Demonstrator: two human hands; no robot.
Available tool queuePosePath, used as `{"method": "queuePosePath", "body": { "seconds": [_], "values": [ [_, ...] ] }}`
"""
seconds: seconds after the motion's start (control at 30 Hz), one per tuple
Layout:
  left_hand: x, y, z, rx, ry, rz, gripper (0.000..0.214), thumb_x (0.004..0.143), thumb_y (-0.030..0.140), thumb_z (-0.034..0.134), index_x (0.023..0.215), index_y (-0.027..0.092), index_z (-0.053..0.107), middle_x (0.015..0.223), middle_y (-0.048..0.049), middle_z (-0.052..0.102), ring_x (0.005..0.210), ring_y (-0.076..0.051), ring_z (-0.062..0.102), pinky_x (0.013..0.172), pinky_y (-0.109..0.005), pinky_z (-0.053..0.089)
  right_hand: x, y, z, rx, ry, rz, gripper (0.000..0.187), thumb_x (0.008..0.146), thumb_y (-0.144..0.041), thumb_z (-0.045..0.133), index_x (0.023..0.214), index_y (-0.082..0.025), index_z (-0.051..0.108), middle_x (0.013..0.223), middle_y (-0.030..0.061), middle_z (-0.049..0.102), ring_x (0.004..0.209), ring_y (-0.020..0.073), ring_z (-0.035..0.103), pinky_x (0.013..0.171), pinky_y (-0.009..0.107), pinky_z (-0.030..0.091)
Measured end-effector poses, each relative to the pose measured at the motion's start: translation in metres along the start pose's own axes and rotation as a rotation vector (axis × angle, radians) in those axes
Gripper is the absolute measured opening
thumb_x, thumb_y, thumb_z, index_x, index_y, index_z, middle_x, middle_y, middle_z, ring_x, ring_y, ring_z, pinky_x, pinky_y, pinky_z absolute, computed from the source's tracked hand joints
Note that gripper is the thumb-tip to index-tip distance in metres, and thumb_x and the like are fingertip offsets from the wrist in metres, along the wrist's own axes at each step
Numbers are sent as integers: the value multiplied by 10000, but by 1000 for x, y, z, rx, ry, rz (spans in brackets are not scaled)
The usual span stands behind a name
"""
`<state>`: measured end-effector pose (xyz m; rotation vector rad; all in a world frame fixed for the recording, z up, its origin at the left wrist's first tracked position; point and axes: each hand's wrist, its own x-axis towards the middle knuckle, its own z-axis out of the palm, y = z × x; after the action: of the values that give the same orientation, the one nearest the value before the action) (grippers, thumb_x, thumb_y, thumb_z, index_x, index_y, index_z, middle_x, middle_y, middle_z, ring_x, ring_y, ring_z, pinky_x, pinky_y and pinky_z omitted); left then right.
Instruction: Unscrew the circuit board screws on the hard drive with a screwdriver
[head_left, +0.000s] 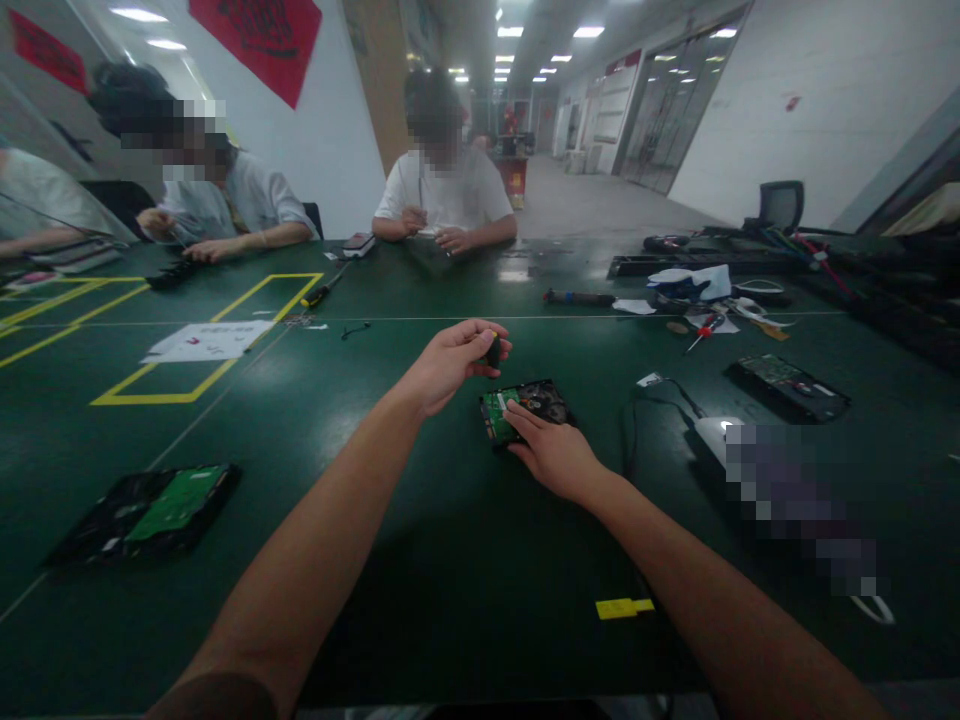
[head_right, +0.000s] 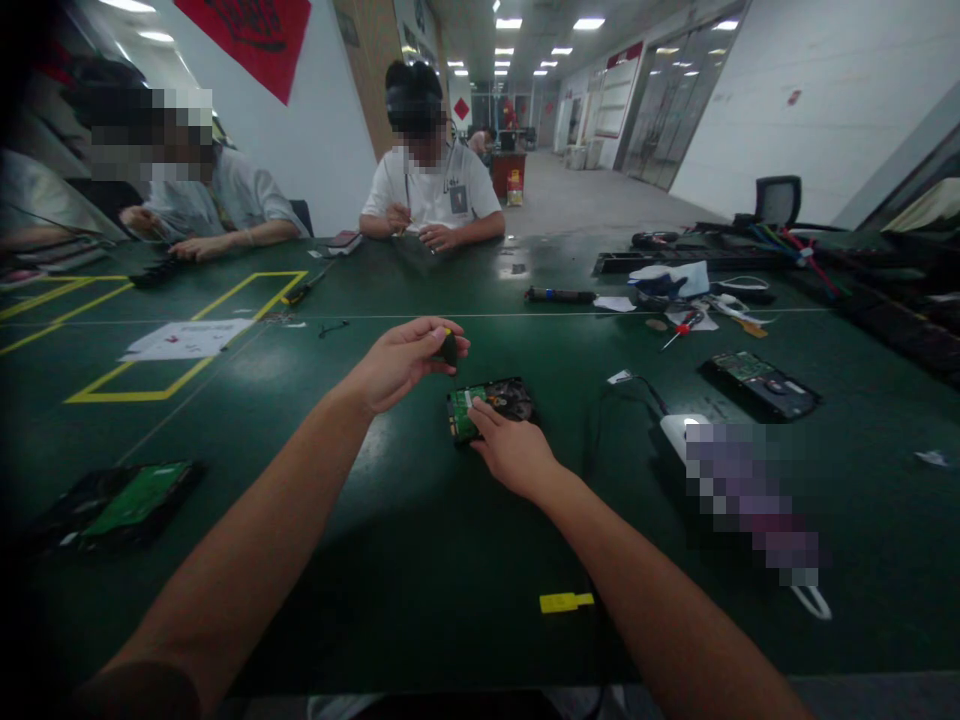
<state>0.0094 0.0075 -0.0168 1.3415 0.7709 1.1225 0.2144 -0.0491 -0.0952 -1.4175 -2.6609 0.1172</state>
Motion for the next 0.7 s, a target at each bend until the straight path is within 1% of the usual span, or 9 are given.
{"method": "queuePosePath", "body": {
  "seconds": [0.17,0.23,0.37,0.43,0.57,0.7],
  "values": [
    [1,1,2,-9,26,-20,341,922,484,584,992,167,690,1047,-116,689,947,-203,646,688,-287,517,0,-1,0,17,-15,8,551,983,-377,444,1518,-255,392,1614,53,330,1143,300,652,895,476,563],
    [1,1,3,28,40,-11,366,914,516,584,966,171,695,1027,-111,686,922,-196,640,668,-277,504,0,-1,-1,20,-22,17,558,983,-381,441,1524,-258,381,1618,56,320,1125,304,660,885,487,565],
    [1,0,2,161,30,39,272,857,443,692,935,182,699,915,-63,667,786,-143,602,623,-245,461,0,0,0,7,-7,6,548,985,-384,441,1514,-247,400,1617,40,322,1095,307,672,869,485,572],
    [0,-1,1,193,20,46,248,848,415,708,939,184,700,876,-46,653,745,-127,585,613,-239,452,0,0,0,1,-2,-1,543,985,-386,446,1508,-247,409,1615,35,326,1098,307,671,864,476,574],
    [-1,-1,0,194,24,24,251,863,411,686,956,177,695,911,-59,664,779,-137,607,638,-246,475,0,0,1,7,-5,4,542,986,-390,451,1510,-263,404,1614,40,330,1124,301,661,872,466,570],
    [-1,1,2,107,31,5,247,869,391,680,987,176,651,937,-81,689,840,-169,645,658,-270,509,0,0,1,12,-4,5,545,986,-389,451,1514,-265,397,1614,44,332,1129,296,658,876,463,567]
  ]
}}
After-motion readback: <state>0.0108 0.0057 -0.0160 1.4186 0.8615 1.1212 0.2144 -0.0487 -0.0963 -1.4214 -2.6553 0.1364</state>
